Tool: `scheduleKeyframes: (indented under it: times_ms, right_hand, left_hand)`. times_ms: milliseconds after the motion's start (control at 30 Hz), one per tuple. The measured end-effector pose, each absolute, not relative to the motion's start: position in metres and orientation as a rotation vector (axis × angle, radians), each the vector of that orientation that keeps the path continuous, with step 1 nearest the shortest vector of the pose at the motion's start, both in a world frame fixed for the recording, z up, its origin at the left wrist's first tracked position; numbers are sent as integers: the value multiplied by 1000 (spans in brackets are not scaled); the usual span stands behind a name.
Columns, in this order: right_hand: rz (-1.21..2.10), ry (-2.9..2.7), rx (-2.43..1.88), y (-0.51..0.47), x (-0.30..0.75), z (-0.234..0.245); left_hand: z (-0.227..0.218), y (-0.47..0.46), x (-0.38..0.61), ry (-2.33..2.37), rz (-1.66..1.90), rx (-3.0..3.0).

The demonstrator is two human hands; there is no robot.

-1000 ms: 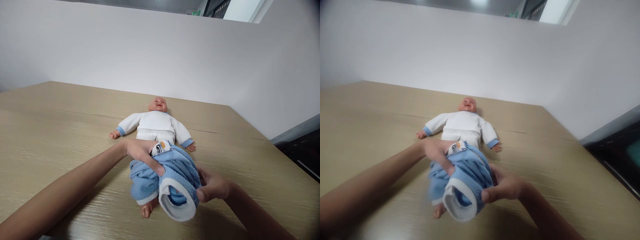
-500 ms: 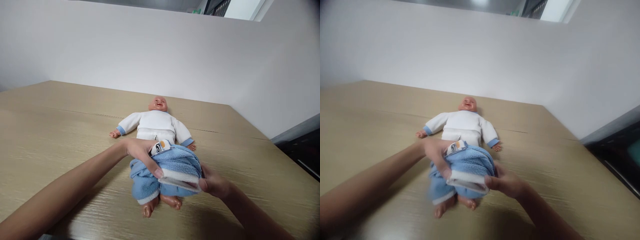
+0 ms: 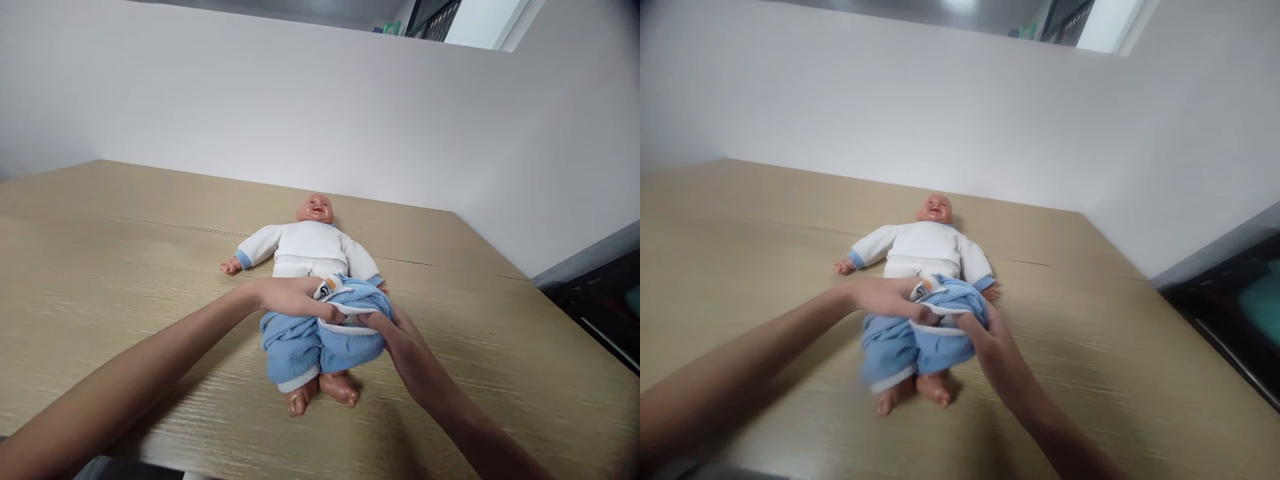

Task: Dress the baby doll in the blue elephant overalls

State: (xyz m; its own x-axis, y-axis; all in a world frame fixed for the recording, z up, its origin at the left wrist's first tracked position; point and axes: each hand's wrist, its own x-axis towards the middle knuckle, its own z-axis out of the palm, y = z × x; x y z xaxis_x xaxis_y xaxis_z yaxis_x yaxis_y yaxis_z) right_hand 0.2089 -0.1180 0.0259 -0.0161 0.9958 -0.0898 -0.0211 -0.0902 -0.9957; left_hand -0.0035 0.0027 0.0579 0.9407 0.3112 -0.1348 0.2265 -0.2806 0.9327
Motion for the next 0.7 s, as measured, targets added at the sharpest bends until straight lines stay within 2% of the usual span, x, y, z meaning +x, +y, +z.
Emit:
scheduleKeyframes:
  times_ms: [133, 300, 500, 700]
  right_hand:
    - [1223, -1180, -1499, -160, 199, 27]
    - [1214, -1102, -1735, -212, 178, 9]
    - [893, -1278, -1833, -220, 166, 3]
    - [532, -1375, -1861, -227, 172, -18]
  left_hand:
    - [61, -2, 0, 285, 71, 1923]
    - [71, -18, -1, 252, -144, 1977]
    - [81, -40, 4, 575, -310, 2387]
    - [84, -54, 1, 693, -377, 2519]
